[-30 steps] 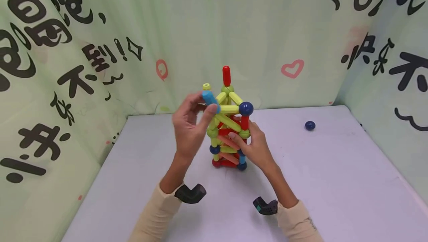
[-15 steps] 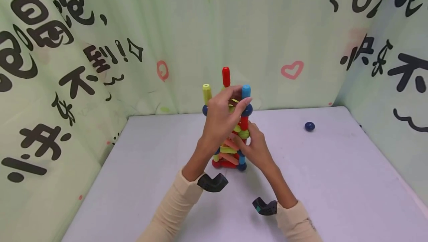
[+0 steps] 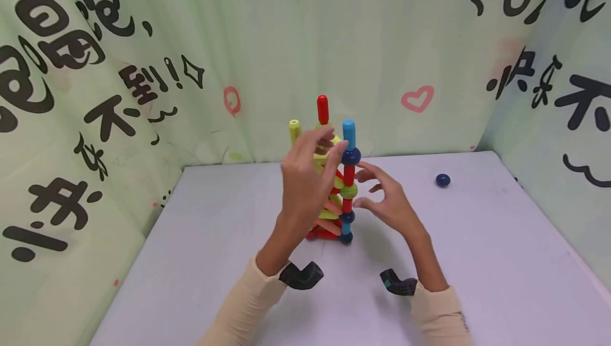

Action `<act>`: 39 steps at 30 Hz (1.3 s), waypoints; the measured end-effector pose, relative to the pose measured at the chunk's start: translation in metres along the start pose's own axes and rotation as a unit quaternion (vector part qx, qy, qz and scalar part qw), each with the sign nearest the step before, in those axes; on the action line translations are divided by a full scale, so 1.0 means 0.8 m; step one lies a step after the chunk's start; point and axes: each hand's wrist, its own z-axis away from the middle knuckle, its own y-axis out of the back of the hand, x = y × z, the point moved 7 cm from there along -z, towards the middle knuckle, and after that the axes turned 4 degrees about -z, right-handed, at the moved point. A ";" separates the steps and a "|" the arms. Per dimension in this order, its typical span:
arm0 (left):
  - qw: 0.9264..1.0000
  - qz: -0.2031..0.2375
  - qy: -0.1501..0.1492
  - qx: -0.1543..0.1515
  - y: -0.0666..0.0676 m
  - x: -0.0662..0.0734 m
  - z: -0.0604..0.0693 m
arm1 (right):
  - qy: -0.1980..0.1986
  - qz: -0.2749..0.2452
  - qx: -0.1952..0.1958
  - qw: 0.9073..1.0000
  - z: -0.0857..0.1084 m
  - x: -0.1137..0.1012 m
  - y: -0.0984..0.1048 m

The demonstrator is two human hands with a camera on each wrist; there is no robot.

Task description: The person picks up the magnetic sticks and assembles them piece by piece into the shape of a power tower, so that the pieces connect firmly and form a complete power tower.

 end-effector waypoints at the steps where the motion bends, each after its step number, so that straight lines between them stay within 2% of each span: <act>1: 0.999 -0.003 -0.014 0.035 0.011 0.001 0.005 | -0.006 0.011 0.016 1.000 0.001 0.010 0.012; 3: 0.995 0.004 -0.028 0.096 0.031 -0.005 0.014 | -0.024 0.049 0.067 0.996 0.001 0.036 0.038; 5: 0.991 0.014 -0.011 0.131 0.043 -0.021 0.022 | -0.062 0.102 0.123 0.985 0.001 0.067 0.067; 7: 0.990 0.035 0.032 0.132 0.046 -0.044 0.030 | -0.118 0.152 0.161 0.968 0.003 0.102 0.092; 9: 0.989 0.061 0.081 0.105 0.041 -0.067 0.039 | -0.181 0.187 0.167 0.951 0.006 0.137 0.113; 11: 0.987 0.085 0.119 0.069 0.032 -0.085 0.046 | -0.241 0.218 0.139 0.936 0.008 0.170 0.126; 13: 0.984 0.112 0.138 0.031 0.023 -0.095 0.051 | -0.282 0.240 0.095 0.924 0.011 0.199 0.134; 15: 0.981 0.133 0.143 0.001 0.016 -0.099 0.052 | -0.301 0.257 0.048 0.917 0.015 0.221 0.138; 17: 0.979 0.144 0.143 -0.021 0.012 -0.099 0.052 | -0.308 0.265 0.006 0.914 0.018 0.239 0.138; 19: 0.978 0.145 0.147 -0.031 0.010 -0.099 0.050 | -0.308 0.261 -0.017 0.915 0.021 0.250 0.136; 21: 0.977 0.143 0.155 -0.033 0.010 -0.101 0.048 | -0.298 0.256 -0.017 0.919 0.021 0.257 0.133; 25: 0.975 0.144 0.167 -0.031 0.010 -0.105 0.044 | -0.298 0.220 0.016 0.929 0.019 0.262 0.127; 28: 0.973 0.151 0.170 -0.036 0.008 -0.107 0.043 | -0.301 0.176 0.039 0.936 0.011 0.251 0.121; 30: 0.972 0.157 0.174 -0.036 0.007 -0.108 0.043 | -0.292 0.135 0.048 0.946 -0.003 0.235 0.116; 33: 0.969 0.161 0.183 -0.030 0.006 -0.110 0.046 | -0.246 0.064 0.049 0.966 -0.034 0.194 0.104; 35: 0.968 0.162 0.188 -0.023 0.006 -0.110 0.047 | -0.212 0.014 0.046 0.976 -0.058 0.161 0.096; 39: 0.969 0.158 0.187 -0.014 0.005 -0.110 0.048 | -0.139 -0.067 0.043 0.987 -0.104 0.086 0.087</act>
